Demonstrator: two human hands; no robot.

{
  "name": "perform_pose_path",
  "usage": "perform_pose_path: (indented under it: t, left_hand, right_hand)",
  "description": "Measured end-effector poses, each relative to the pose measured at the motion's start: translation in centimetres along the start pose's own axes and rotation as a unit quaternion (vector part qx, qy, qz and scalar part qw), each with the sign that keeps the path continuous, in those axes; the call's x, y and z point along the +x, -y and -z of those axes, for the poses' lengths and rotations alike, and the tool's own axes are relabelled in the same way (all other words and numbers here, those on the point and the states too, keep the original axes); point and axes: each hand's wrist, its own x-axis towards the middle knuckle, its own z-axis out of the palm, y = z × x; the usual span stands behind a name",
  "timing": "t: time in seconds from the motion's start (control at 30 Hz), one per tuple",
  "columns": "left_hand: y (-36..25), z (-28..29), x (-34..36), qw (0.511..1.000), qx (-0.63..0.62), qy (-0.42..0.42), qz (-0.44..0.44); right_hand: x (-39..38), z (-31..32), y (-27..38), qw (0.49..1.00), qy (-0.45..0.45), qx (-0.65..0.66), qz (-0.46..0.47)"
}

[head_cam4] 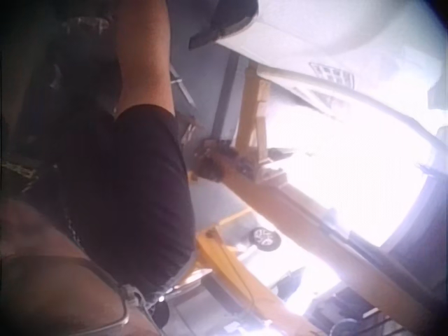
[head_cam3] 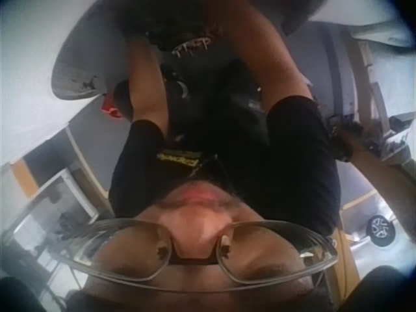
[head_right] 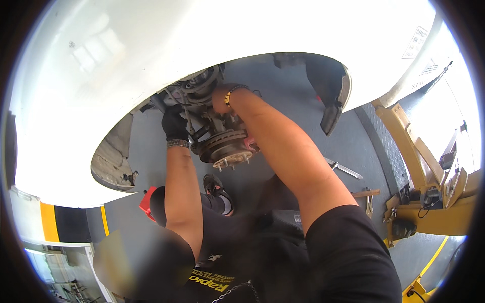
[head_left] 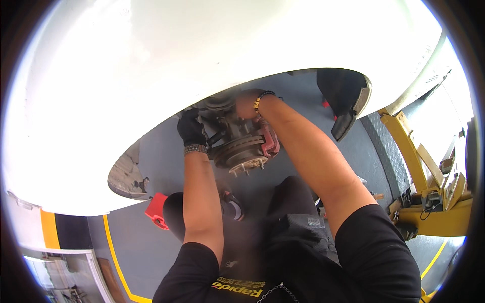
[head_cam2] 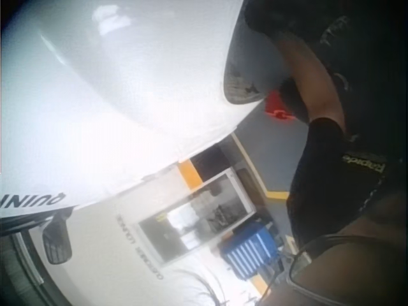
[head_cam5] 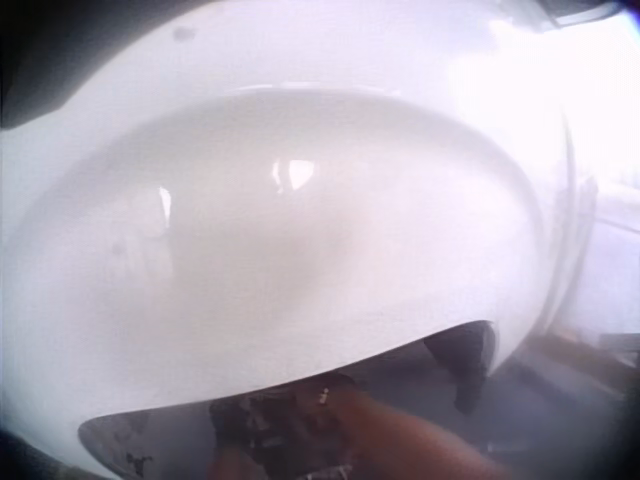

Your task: The person works on a car's front brake assembly in a garage. They use a pneumatic impact wrench and a ratchet to remove and install bolts on the brake caliper and rotor. The person also picks up tools and a rag from the floor and moves around the vehicle.

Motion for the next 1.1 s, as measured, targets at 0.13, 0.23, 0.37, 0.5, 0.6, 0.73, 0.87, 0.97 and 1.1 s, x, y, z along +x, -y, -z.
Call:
perform_pose_path:
  t: [0.13, 0.23, 0.37, 0.5, 0.6, 0.73, 0.87, 0.97, 1.1]
  left_hand:
    - [-0.9, -0.5, 1.3, 0.986, -0.148, 0.006, 0.078]
    - [-2.9, 0.2, 1.5, 0.991, -0.097, 0.017, 0.091]
    - [-10.0, 2.4, -2.7, 0.867, -0.415, -0.03, 0.275]
    - [-10.1, 2.1, -7.3, 0.888, -0.402, -0.146, 0.169]
    - [-7.3, 1.6, -4.9, 0.903, -0.283, -0.144, 0.291]
    - [-7.7, 1.2, -0.3, 0.9, -0.262, -0.081, 0.338]
    - [-7.8, 1.6, 2.0, 0.939, -0.222, -0.082, 0.248]
    - [-10.8, 2.2, 2.2, 0.945, -0.243, -0.178, 0.132]
    - [-10.6, 2.4, 5.6, 0.896, -0.31, -0.069, 0.31]
  right_hand:
    - [0.6, -0.4, -0.3, 0.999, -0.006, -0.014, 0.028]
    - [-0.2, 0.5, 0.5, 0.999, -0.002, -0.035, 0.034]
    - [-0.5, -0.2, -0.8, 1.0, -0.015, -0.018, 0.006]
    - [0.1, -0.4, -0.9, 0.997, -0.037, -0.06, 0.042]
    - [-1.7, 0.0, 0.8, 0.998, -0.029, -0.058, 0.015]
    - [-0.8, 0.1, 0.2, 0.999, -0.021, -0.017, 0.018]
    - [1.5, -1.6, -1.7, 0.989, -0.027, -0.117, 0.088]
    - [-0.2, -0.4, -0.4, 0.996, -0.045, -0.078, 0.026]
    - [-2.2, -0.6, -0.5, 0.999, -0.034, 0.003, -0.037]
